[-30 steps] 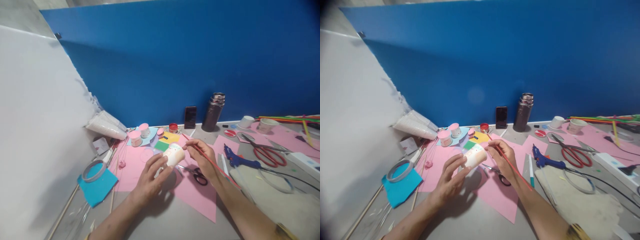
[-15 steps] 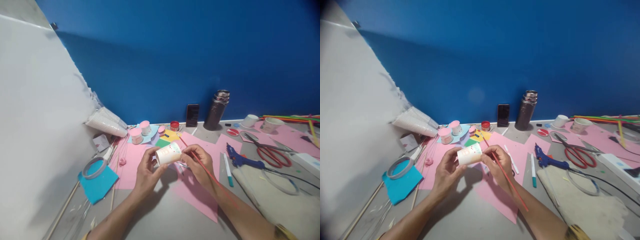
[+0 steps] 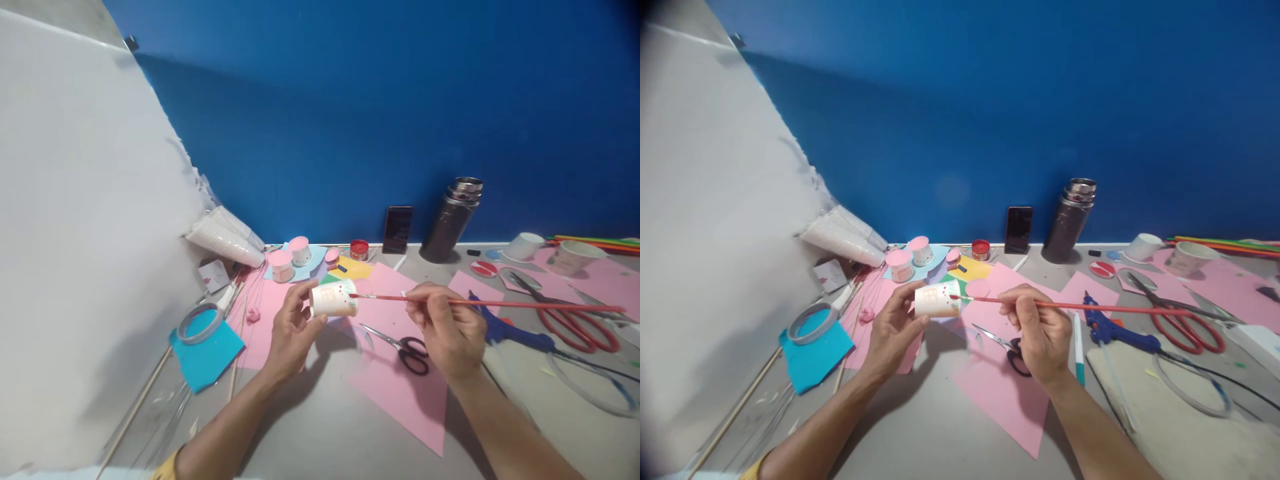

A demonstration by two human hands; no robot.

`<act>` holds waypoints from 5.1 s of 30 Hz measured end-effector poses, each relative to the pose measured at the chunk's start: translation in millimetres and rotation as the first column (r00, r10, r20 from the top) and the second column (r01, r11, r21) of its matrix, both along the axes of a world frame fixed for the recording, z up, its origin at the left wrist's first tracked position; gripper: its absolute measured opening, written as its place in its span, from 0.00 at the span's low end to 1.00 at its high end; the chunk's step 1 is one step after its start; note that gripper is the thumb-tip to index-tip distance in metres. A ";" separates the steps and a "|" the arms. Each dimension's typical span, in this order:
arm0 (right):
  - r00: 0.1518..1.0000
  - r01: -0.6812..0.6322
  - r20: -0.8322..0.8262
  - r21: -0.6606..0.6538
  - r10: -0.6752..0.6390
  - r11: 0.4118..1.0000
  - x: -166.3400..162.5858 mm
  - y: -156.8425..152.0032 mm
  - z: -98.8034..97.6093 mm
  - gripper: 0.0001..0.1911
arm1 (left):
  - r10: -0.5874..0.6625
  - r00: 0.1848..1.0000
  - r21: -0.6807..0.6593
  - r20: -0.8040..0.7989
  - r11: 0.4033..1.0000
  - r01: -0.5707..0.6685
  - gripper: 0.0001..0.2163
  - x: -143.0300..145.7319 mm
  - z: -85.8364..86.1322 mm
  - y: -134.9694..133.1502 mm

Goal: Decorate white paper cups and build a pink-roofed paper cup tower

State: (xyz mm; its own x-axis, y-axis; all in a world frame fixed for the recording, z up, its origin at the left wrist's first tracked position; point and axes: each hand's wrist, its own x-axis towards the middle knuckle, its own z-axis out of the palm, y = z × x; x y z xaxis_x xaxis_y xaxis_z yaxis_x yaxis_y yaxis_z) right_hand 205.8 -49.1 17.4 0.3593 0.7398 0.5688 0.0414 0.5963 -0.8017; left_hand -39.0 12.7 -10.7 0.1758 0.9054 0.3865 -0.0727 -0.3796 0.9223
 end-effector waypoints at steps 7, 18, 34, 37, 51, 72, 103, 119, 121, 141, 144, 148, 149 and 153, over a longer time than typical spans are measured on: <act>0.986 0.039 0.160 0.046 -0.046 0.998 -2.7 -2.4 -0.2 0.15 | -0.016 1.000 0.020 0.009 1.000 0.016 0.22 1.5 2.2 -0.3; 0.983 0.070 0.170 -0.005 -0.068 0.998 -1.4 -1.5 1.3 0.17 | -0.011 1.000 0.067 0.000 0.998 0.011 0.21 2.4 0.5 -0.6; 0.978 0.074 0.192 0.052 -0.083 0.996 -2.6 -1.8 5.7 0.15 | 0.107 0.976 0.365 -0.188 0.931 -0.031 0.23 1.5 -3.7 -0.3; 0.979 0.094 0.178 0.058 -0.103 0.994 -2.2 -1.0 5.0 0.15 | 0.139 0.960 0.459 -0.242 0.888 -0.013 0.23 0.6 -3.3 -0.5; 0.971 0.119 0.209 -0.021 -0.112 0.993 -2.8 -1.1 6.7 0.17 | 0.199 0.931 0.540 -0.305 0.842 -0.003 0.25 0.0 -2.2 -1.2; 0.982 0.169 0.094 -0.053 -0.163 0.984 2.0 2.5 2.8 0.18 | 0.307 0.870 0.734 -0.386 0.673 0.089 0.27 -1.2 -4.1 -2.2; 0.677 0.346 0.721 -0.133 -0.149 0.929 33.1 46.9 86.9 0.16 | 0.187 0.885 -0.569 0.427 0.816 0.102 0.19 -6.3 13.7 26.5; 0.551 0.456 0.834 -0.325 0.024 0.829 87.4 189.9 115.2 0.14 | 0.178 0.949 -0.523 0.260 0.852 -0.016 0.26 -5.1 11.6 24.9; 0.566 0.415 0.819 -0.379 0.091 0.827 73.2 213.7 103.8 0.15 | 0.190 0.935 -0.545 0.298 0.838 0.003 0.22 -6.1 11.3 26.1; 0.494 0.446 0.850 -0.427 0.181 0.786 51.3 260.5 49.0 0.23 | 0.325 0.743 -0.716 0.585 0.638 0.284 0.14 -9.9 19.7 34.9; 0.432 0.484 0.882 -0.403 0.188 0.777 46.8 233.7 61.2 0.17 | 0.266 0.716 -0.676 0.645 0.635 0.373 0.16 -10.6 17.8 34.1; 0.352 0.467 0.916 -0.348 0.190 0.813 19.4 165.8 72.0 0.09 | 0.209 0.694 -0.650 0.689 0.601 0.464 0.17 -11.2 17.5 33.0; 0.342 0.444 0.919 -0.342 0.197 0.828 10.3 143.6 71.4 0.10 | 0.198 0.697 -0.650 0.689 0.594 0.474 0.18 -10.8 17.4 32.8; 0.389 0.278 0.893 -0.349 0.228 0.895 -18.6 58.2 54.4 0.14 | 0.184 0.798 -0.662 0.573 0.678 0.319 0.17 -7.9 13.6 32.0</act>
